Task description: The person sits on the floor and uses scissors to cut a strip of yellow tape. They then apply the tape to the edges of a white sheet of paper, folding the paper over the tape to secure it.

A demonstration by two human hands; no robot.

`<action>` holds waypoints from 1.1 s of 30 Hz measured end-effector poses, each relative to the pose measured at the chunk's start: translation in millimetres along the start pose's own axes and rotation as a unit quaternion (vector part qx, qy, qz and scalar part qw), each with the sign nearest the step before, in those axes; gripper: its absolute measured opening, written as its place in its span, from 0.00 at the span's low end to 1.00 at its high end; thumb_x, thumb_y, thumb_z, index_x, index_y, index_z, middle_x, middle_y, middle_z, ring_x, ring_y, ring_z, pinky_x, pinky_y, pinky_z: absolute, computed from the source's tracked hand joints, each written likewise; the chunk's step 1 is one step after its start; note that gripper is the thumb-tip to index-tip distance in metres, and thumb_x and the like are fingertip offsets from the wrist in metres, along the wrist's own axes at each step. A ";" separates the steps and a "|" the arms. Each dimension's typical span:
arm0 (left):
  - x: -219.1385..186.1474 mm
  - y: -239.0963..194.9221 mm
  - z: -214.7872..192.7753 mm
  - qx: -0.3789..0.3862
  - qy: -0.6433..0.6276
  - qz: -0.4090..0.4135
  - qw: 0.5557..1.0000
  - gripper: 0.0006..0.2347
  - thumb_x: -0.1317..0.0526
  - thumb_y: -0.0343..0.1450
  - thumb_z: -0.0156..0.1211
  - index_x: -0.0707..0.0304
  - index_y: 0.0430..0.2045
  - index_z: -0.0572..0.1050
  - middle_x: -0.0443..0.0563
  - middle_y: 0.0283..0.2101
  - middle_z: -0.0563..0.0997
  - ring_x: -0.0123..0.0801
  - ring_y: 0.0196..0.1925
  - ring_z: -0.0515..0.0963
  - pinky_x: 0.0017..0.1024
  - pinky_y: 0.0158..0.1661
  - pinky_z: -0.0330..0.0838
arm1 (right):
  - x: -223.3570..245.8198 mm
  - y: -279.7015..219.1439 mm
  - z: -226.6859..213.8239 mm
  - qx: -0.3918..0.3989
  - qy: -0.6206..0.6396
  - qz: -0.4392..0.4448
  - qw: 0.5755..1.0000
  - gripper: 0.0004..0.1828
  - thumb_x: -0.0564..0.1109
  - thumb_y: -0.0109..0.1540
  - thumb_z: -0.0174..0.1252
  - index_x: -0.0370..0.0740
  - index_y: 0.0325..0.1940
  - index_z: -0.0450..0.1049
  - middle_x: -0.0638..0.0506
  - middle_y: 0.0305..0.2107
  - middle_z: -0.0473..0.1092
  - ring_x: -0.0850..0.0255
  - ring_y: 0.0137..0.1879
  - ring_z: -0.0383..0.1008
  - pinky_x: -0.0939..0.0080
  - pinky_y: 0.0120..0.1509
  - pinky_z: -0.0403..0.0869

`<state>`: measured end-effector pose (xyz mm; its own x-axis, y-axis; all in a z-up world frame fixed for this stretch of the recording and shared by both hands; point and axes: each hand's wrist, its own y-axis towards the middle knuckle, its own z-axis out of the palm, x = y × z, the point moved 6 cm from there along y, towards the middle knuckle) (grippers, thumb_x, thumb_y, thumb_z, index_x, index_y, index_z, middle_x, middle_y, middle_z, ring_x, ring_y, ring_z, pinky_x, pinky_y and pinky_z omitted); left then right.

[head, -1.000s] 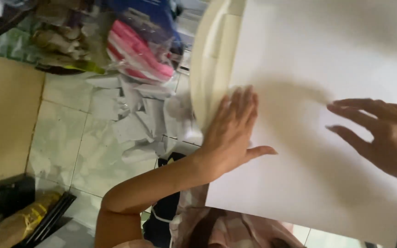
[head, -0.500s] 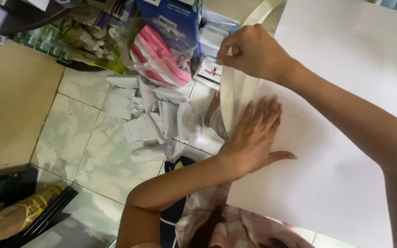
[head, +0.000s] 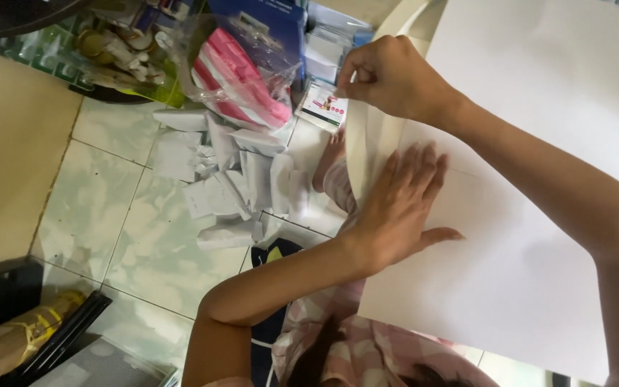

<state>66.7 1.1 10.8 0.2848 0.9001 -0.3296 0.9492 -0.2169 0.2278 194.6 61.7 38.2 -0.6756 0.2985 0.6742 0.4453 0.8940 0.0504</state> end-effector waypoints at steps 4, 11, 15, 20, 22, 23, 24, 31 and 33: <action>6.2 5.6 7.8 0.053 0.013 0.014 0.998 0.36 0.39 0.69 0.39 0.73 0.61 0.44 0.69 0.60 0.61 0.53 0.62 0.63 0.47 0.63 0.53 | -5.9 -9.2 -7.9 -0.040 0.133 -0.038 0.990 0.04 0.31 0.59 0.59 0.33 0.37 0.74 0.53 0.19 0.66 0.70 0.19 0.56 0.72 0.24 0.58; 25.8 23.8 -5.6 0.156 -0.035 0.046 0.986 0.34 0.62 0.66 0.50 0.73 0.61 0.36 0.63 0.59 0.65 0.40 0.61 0.66 0.41 0.61 0.56 | 6.4 -59.7 -67.9 0.007 0.193 0.069 0.979 0.07 0.34 0.61 0.55 0.33 0.43 0.68 0.48 0.34 0.67 0.64 0.37 0.66 0.69 0.43 0.67; 43.7 30.6 -1.3 0.171 -0.106 0.048 0.978 0.34 0.71 0.65 0.46 0.71 0.61 0.31 0.67 0.58 0.67 0.27 0.20 0.80 0.45 0.62 0.54 | -33.7 -104.1 -77.1 0.010 0.144 0.159 0.977 0.08 0.38 0.64 0.52 0.29 0.43 0.70 0.46 0.28 0.67 0.62 0.29 0.61 0.67 0.31 0.59; 54.9 41.1 1.2 0.132 -0.172 0.061 0.974 0.38 0.74 0.66 0.45 0.57 0.63 0.25 0.76 0.60 0.64 0.50 0.52 0.74 0.36 0.54 0.72 | -62.8 -129.1 -53.0 0.084 0.129 0.302 0.941 0.08 0.42 0.56 0.59 0.35 0.36 0.77 0.48 0.22 0.69 0.63 0.22 0.57 0.66 0.26 0.55; 56.1 42.5 -3.8 0.116 -0.165 0.066 0.977 0.37 0.74 0.67 0.47 0.59 0.63 0.27 0.70 0.52 0.69 0.43 0.41 0.75 0.30 0.42 0.74 | -60.6 -127.5 -49.5 0.112 0.099 0.303 0.941 0.10 0.46 0.56 0.58 0.37 0.36 0.77 0.48 0.20 0.69 0.63 0.21 0.58 0.66 0.24 0.55; 57.6 43.0 -7.8 0.096 -0.157 0.068 0.981 0.37 0.75 0.67 0.48 0.61 0.64 0.30 0.63 0.45 0.74 0.35 0.29 0.76 0.23 0.30 0.75 | -59.5 -125.7 -46.4 0.141 0.065 0.301 0.941 0.13 0.50 0.56 0.58 0.39 0.36 0.77 0.48 0.19 0.69 0.62 0.20 0.60 0.66 0.22 0.56; 57.3 42.7 -8.7 0.099 -0.158 0.067 0.980 0.37 0.75 0.67 0.48 0.61 0.64 0.30 0.63 0.45 0.74 0.35 0.29 0.76 0.23 0.30 0.75 | -58.1 -123.5 -44.7 0.142 0.068 0.302 0.940 0.13 0.50 0.56 0.58 0.39 0.36 0.77 0.48 0.19 0.69 0.62 0.20 0.60 0.66 0.22 0.56; 65.1 45.4 -8.8 0.099 -0.202 0.066 0.972 0.36 0.74 0.68 0.48 0.59 0.64 0.30 0.67 0.51 0.73 0.33 0.30 0.78 0.22 0.26 0.75 | -59.9 -112.0 -26.0 0.166 0.083 0.320 0.929 0.07 0.44 0.56 0.60 0.37 0.29 0.79 0.50 0.15 0.69 0.63 0.20 0.61 0.68 0.26 0.58; 65.0 45.5 -10.0 0.094 -0.209 0.073 0.971 0.35 0.74 0.69 0.47 0.60 0.64 0.30 0.68 0.52 0.73 0.33 0.34 0.79 0.21 0.29 0.76 | -56.9 -110.2 -24.5 0.168 0.081 0.330 0.925 0.08 0.44 0.56 0.59 0.38 0.29 0.80 0.50 0.14 0.69 0.63 0.19 0.59 0.68 0.25 0.57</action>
<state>127.0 53.5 8.9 0.4100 0.6315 -0.6581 0.8912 -0.4311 0.1415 198.4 -61.9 12.4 -0.2123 0.7875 0.5785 0.5029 0.5957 -0.6264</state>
